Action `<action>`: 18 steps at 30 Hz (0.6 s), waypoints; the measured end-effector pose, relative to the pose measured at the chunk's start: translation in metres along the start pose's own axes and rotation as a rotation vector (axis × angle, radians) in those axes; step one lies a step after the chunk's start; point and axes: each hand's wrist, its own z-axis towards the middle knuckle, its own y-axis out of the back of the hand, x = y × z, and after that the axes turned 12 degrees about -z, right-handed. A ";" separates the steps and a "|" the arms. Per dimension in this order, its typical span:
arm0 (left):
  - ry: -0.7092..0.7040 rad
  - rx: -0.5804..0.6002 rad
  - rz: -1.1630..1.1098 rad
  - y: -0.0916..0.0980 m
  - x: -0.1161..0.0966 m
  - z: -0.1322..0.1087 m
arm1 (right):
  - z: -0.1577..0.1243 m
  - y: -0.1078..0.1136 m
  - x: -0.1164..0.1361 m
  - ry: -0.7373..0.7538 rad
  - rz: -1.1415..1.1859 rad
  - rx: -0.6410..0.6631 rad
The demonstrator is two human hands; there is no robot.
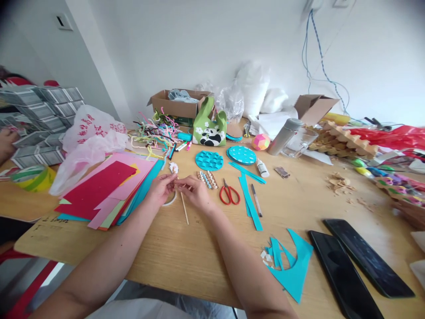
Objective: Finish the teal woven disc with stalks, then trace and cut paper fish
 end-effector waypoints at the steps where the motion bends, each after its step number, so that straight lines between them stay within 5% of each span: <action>1: -0.004 -0.002 -0.005 0.000 0.000 0.000 | 0.000 0.000 0.000 0.049 -0.061 -0.010; 7: -0.019 -0.001 -0.010 -0.003 0.003 -0.001 | -0.003 -0.001 0.002 0.196 -0.245 -0.013; 18: 0.008 0.044 0.053 -0.004 0.005 -0.005 | -0.005 -0.005 0.003 0.229 -0.361 -0.022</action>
